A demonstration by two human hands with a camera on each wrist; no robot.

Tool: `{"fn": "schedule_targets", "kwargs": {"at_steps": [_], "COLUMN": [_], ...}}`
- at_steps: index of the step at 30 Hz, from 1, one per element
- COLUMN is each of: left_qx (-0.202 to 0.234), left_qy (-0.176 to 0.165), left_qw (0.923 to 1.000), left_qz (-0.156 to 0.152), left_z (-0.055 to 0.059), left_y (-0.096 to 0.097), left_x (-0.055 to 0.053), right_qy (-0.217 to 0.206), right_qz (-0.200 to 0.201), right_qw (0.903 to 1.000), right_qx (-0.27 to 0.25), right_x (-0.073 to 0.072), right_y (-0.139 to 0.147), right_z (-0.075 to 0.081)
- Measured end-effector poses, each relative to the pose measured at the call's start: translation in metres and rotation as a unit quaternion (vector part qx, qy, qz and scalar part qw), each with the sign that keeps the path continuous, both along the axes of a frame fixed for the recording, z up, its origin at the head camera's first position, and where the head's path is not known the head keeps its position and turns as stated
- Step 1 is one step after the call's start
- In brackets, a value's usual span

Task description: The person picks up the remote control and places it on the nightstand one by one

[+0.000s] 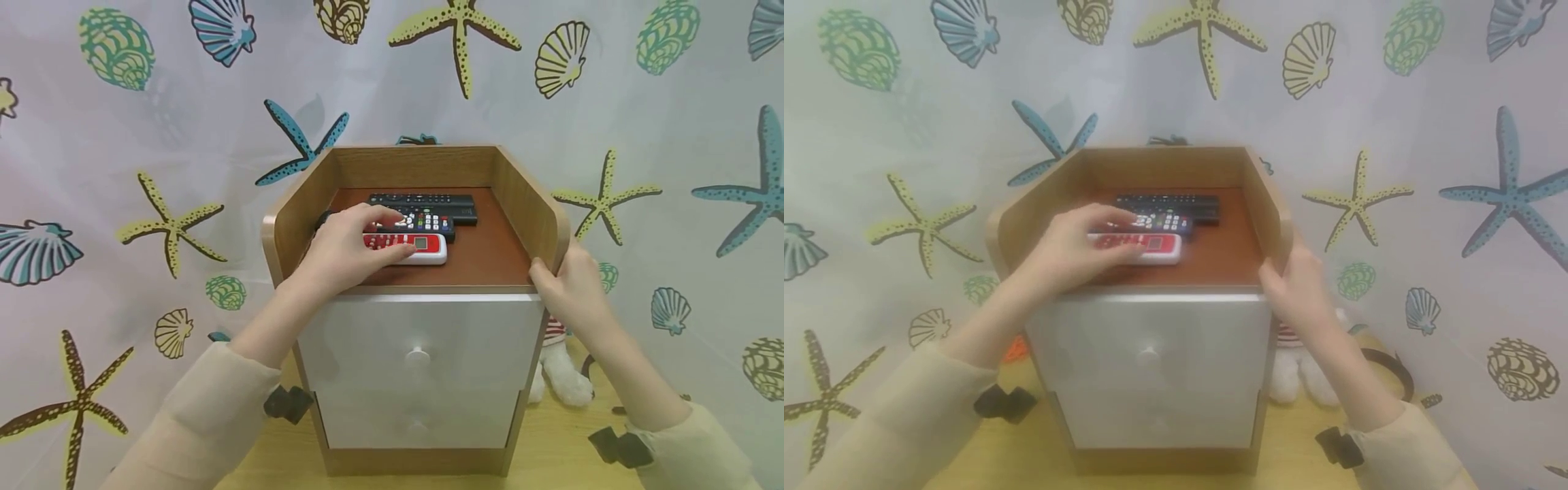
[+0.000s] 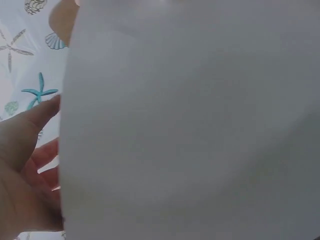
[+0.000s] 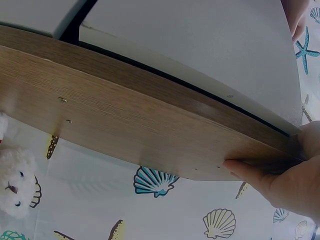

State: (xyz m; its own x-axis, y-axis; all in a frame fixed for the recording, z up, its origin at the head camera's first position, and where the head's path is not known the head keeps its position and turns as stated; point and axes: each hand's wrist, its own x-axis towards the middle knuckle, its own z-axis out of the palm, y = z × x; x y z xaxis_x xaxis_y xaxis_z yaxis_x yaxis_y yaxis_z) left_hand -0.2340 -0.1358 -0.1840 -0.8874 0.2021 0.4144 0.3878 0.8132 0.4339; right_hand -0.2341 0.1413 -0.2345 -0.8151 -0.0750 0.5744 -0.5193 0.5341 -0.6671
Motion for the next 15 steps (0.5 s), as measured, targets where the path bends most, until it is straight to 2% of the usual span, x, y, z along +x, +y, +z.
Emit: {"fn": "schedule_targets", "kwargs": {"at_steps": [5,8,12,15], "left_qx": [0.086,0.124,0.168,0.210], "left_qy": [0.028,0.068,0.136,0.185], "left_qw": [0.9958,0.9894,0.9756,0.9599], "left_qz": [-0.019,-0.033,-0.037,-0.021], "left_z": [0.003,0.003,-0.002,-0.008], "left_y": [-0.009,-0.017,-0.028,-0.037], "left_x": [0.022,0.038,0.060,0.075], "right_qy": [0.009,0.013,0.009,0.006], "right_qz": [0.000,-0.002,-0.005,-0.006], "right_qw": [1.0000,0.9999,0.9999,1.0000], "right_qx": [-0.002,-0.002,-0.001,0.001], "right_x": [0.000,0.000,0.001,0.001], "right_y": [-0.001,-0.001,-0.002,-0.002], "right_z": [-0.001,0.000,0.000,0.001]}}
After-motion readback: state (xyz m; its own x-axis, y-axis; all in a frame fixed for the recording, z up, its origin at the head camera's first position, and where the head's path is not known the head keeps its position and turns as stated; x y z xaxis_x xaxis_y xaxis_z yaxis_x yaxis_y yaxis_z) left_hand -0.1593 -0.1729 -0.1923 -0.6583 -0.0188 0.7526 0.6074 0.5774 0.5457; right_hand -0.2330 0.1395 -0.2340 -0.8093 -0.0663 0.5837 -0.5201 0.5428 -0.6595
